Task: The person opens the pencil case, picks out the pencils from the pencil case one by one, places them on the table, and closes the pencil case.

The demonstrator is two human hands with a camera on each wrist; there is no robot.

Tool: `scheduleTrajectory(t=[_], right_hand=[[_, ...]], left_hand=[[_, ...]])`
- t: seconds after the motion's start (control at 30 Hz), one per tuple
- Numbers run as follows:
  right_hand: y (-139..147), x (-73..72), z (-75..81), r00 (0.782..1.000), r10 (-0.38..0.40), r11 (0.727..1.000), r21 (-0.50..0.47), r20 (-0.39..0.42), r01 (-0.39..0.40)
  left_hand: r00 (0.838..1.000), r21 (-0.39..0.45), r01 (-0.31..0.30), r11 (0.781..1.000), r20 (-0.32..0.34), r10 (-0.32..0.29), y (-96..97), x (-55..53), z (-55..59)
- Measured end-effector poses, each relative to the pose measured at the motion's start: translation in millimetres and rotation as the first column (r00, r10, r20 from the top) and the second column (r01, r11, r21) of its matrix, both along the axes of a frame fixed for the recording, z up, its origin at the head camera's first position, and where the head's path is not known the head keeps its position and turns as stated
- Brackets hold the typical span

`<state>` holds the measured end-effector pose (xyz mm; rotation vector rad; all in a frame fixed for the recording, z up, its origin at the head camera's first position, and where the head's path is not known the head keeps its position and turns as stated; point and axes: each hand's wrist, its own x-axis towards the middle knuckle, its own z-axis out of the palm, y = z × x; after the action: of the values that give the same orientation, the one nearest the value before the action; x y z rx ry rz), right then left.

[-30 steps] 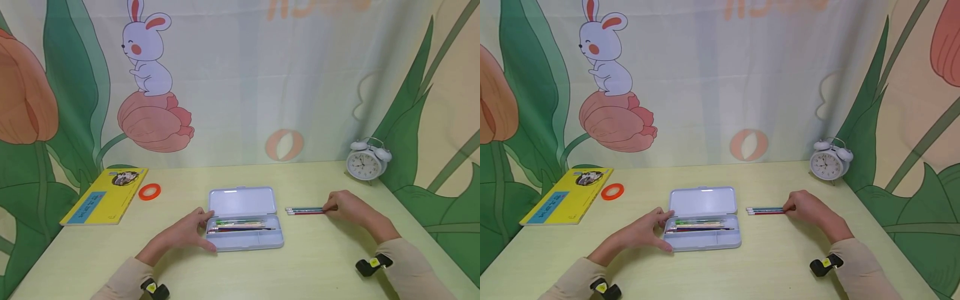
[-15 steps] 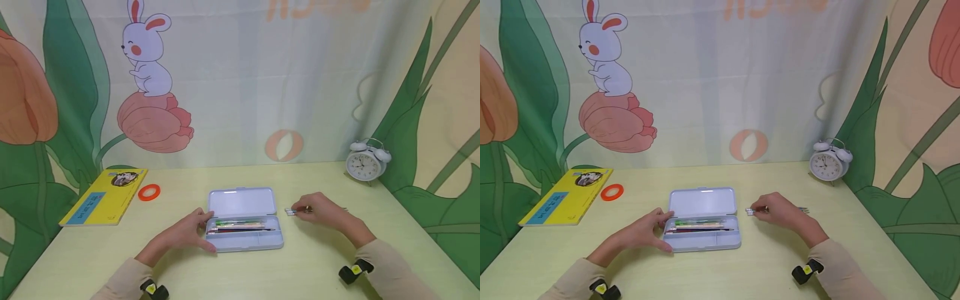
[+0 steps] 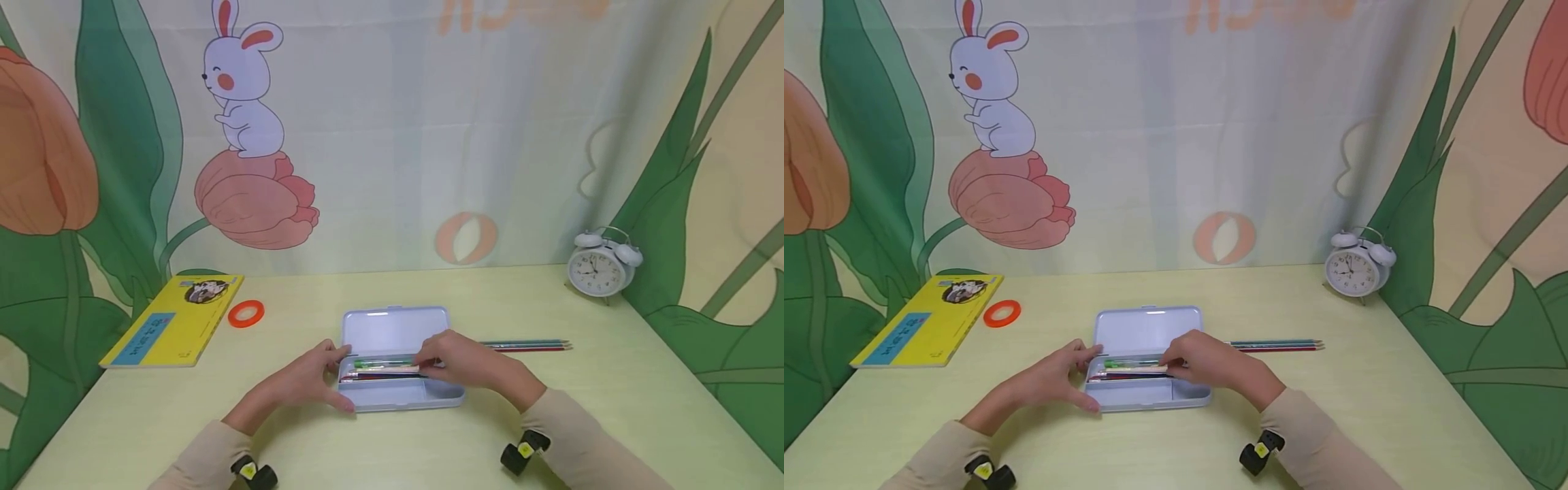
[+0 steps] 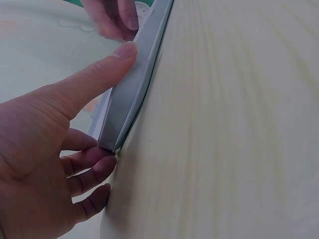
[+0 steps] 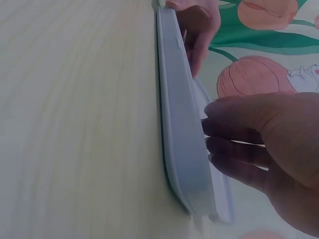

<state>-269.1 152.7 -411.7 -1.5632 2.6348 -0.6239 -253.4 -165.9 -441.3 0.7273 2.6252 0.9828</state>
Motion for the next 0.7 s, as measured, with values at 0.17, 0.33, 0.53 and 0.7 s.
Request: scheduleTrajectory(t=[0.17,0.33,0.53,0.7], right_hand=[[-14,2.6,0.5,0.999,0.020,0.999,0.027,-0.026,-0.019],[-19,3.4,-1.6,0.999,0.006,0.998,0.065,-0.033,-0.004],[-20,3.1,-6.0,1.000,-0.026,0.997,0.066,-0.008,0.027],[-20,4.0,-7.1,0.998,-0.049,0.997,0.053,0.038,0.047]], left_hand=[[1.000,0.001,0.005,1.000,-0.007,-0.005,0.6,0.4,-0.5],[1.000,0.004,-0.005,1.000,-0.002,0.005,0.1,0.3,-1.0],[1.000,0.002,-0.013,1.000,0.007,0.013,-0.4,-0.1,-1.2],[1.000,0.001,-0.005,1.000,0.002,0.005,-0.2,0.5,-0.1]])
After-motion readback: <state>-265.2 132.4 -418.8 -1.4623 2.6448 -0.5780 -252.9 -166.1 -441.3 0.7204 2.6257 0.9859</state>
